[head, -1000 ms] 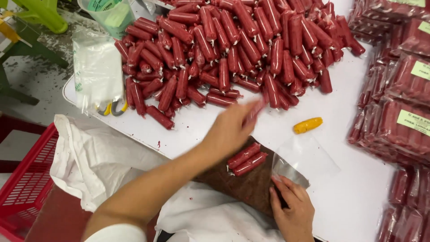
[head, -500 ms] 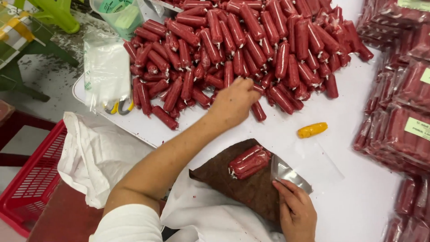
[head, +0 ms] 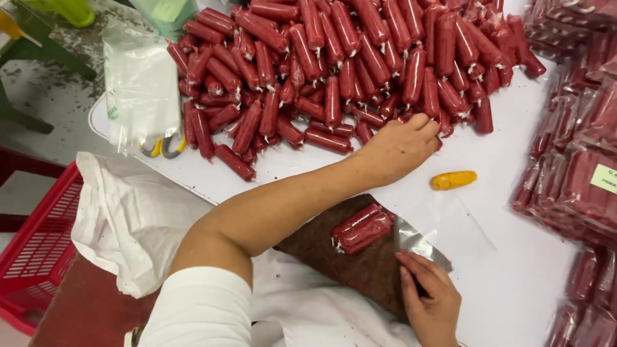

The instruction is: Packing small red sausages into clear plastic bags from a large pile on a production table.

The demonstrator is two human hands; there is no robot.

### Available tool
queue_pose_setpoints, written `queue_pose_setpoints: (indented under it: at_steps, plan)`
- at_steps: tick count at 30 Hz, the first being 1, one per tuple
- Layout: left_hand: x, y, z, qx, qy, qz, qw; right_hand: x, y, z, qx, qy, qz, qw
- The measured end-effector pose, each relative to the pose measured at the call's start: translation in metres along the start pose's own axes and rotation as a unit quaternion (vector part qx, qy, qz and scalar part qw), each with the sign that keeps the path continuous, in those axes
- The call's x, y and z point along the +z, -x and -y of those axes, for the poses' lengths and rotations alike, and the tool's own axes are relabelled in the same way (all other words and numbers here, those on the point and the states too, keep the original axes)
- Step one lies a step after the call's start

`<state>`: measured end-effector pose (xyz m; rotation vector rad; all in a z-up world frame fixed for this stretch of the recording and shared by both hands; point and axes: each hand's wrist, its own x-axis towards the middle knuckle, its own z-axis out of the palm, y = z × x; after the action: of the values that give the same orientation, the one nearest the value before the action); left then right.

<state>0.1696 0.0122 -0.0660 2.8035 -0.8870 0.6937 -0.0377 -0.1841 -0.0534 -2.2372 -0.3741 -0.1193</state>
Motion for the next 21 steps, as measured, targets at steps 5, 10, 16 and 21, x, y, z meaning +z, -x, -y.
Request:
queue_pose_setpoints:
  at_steps: [5,10,16,21]
  plan:
    - [-0.011,0.005,0.007,-0.061,0.059,0.09,0.992,-0.003,0.004,-0.003,-0.011,0.0,0.033,0.999]
    - [-0.119,0.087,-0.029,-0.233,0.373,0.011,0.898,-0.002,0.005,-0.008,-0.014,0.023,0.042,0.999]
    - [-0.115,0.151,-0.095,-0.099,0.202,0.011,0.974,-0.005,0.0,-0.002,-0.047,0.101,0.069,0.991]
    - [-0.096,0.16,-0.087,-0.111,0.193,-0.094,0.97,-0.006,0.008,-0.022,-0.056,0.144,0.09,0.984]
